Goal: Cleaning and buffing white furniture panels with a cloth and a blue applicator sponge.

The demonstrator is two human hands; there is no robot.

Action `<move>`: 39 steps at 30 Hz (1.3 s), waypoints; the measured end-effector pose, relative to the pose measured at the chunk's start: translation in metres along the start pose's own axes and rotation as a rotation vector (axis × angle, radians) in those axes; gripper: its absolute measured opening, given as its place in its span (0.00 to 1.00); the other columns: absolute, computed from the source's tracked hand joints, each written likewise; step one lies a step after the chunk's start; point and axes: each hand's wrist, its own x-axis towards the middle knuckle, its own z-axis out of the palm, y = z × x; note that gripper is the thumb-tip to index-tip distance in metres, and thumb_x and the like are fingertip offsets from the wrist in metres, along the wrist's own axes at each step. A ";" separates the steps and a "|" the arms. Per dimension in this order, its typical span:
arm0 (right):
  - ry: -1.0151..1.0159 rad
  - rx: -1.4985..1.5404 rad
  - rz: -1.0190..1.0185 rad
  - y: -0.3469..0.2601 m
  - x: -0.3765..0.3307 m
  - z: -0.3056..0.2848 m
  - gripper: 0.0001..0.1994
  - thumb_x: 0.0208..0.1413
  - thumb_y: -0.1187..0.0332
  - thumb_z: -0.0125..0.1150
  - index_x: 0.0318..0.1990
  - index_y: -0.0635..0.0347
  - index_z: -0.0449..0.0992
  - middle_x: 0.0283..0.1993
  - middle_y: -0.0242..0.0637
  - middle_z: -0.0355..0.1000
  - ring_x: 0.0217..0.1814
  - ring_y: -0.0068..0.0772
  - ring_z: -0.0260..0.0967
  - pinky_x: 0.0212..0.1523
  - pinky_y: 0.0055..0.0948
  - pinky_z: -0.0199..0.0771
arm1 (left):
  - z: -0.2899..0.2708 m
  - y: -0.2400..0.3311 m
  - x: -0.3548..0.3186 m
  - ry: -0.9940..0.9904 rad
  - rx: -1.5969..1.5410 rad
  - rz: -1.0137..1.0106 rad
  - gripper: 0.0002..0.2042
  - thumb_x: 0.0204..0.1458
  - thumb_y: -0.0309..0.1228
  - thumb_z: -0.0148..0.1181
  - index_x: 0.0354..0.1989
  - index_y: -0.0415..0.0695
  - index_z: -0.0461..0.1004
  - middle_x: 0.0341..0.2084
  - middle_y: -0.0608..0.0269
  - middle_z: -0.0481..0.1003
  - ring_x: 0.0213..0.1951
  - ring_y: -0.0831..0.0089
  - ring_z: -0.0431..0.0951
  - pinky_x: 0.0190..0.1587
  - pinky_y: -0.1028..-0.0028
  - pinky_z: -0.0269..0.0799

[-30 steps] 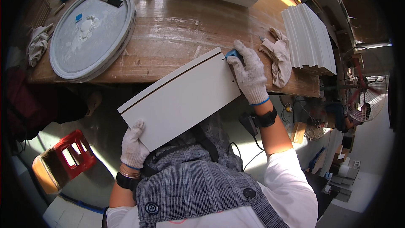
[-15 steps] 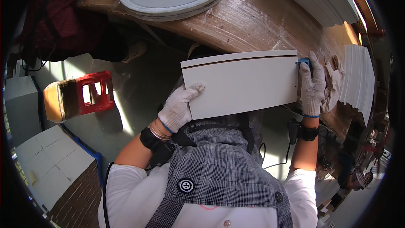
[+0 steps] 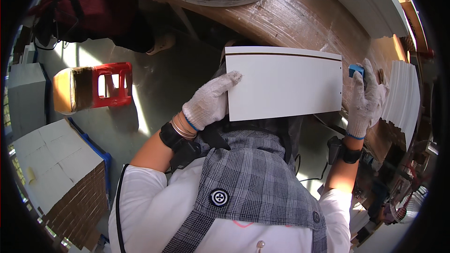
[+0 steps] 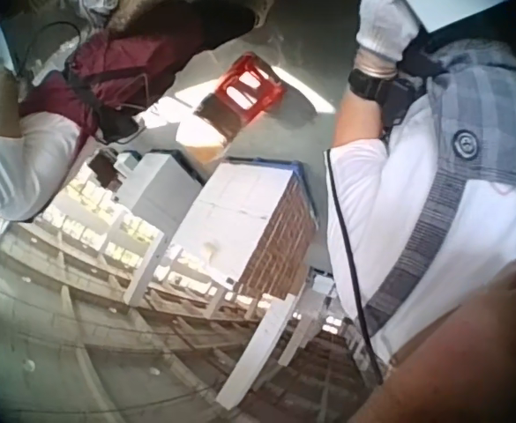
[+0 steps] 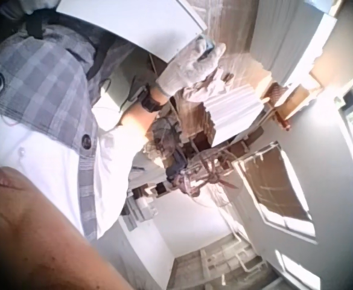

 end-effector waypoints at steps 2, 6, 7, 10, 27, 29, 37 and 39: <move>-0.036 0.056 0.020 -0.005 -0.002 -0.002 0.19 0.60 0.72 0.55 0.58 0.67 0.67 0.58 0.41 0.67 0.57 0.30 0.66 0.58 0.29 0.66 | 0.032 0.014 -0.003 0.030 -0.060 0.035 0.24 0.62 0.35 0.46 0.61 0.30 0.56 0.56 0.49 0.66 0.57 0.61 0.67 0.63 0.65 0.59; -0.129 0.456 0.173 -0.019 -0.008 0.011 0.20 0.61 0.69 0.55 0.59 0.67 0.66 0.58 0.41 0.67 0.54 0.28 0.67 0.52 0.27 0.71 | 0.042 0.018 -0.008 -0.032 -0.059 0.013 0.25 0.60 0.34 0.49 0.62 0.32 0.56 0.57 0.50 0.65 0.58 0.61 0.67 0.63 0.65 0.59; -0.186 0.533 0.207 -0.026 -0.009 0.016 0.21 0.61 0.67 0.55 0.59 0.67 0.66 0.58 0.41 0.67 0.53 0.27 0.67 0.50 0.26 0.72 | 0.044 0.020 -0.009 -0.052 -0.055 0.009 0.25 0.59 0.34 0.50 0.62 0.33 0.56 0.57 0.50 0.65 0.58 0.62 0.66 0.63 0.65 0.59; -0.309 0.677 0.253 -0.041 -0.012 0.030 0.22 0.61 0.65 0.54 0.60 0.65 0.65 0.56 0.41 0.67 0.49 0.27 0.68 0.46 0.26 0.73 | 0.048 0.025 -0.010 -0.118 -0.045 -0.007 0.27 0.57 0.33 0.53 0.63 0.35 0.56 0.58 0.51 0.64 0.58 0.62 0.66 0.63 0.65 0.59; -0.299 0.204 -0.532 -0.138 0.063 0.138 0.22 0.50 0.68 0.63 0.53 0.63 0.70 0.56 0.51 0.65 0.52 0.45 0.68 0.51 0.36 0.71 | 0.020 0.010 -0.003 -0.093 0.060 -0.014 0.22 0.62 0.38 0.46 0.60 0.37 0.58 0.53 0.54 0.69 0.54 0.65 0.70 0.59 0.67 0.65; -0.327 -0.022 -0.644 -0.147 0.073 0.149 0.29 0.50 0.63 0.63 0.60 0.63 0.64 0.63 0.58 0.57 0.61 0.56 0.61 0.59 0.42 0.65 | 0.023 0.013 -0.004 -0.089 0.011 -0.066 0.21 0.63 0.38 0.46 0.59 0.37 0.60 0.52 0.55 0.69 0.53 0.67 0.71 0.59 0.68 0.64; -0.354 -0.201 -0.679 -0.150 0.059 0.127 0.35 0.52 0.48 0.59 0.64 0.59 0.60 0.68 0.52 0.52 0.70 0.58 0.48 0.67 0.48 0.50 | 0.029 0.023 0.007 0.053 0.173 -0.008 0.19 0.63 0.39 0.45 0.56 0.39 0.64 0.50 0.59 0.71 0.50 0.69 0.73 0.55 0.70 0.69; -0.441 0.093 -0.624 -0.141 0.037 0.087 0.32 0.55 0.51 0.58 0.62 0.60 0.62 0.63 0.52 0.60 0.65 0.54 0.56 0.64 0.44 0.57 | 0.026 0.025 0.015 0.095 0.161 -0.033 0.20 0.63 0.40 0.46 0.56 0.38 0.64 0.49 0.58 0.72 0.50 0.67 0.73 0.54 0.68 0.70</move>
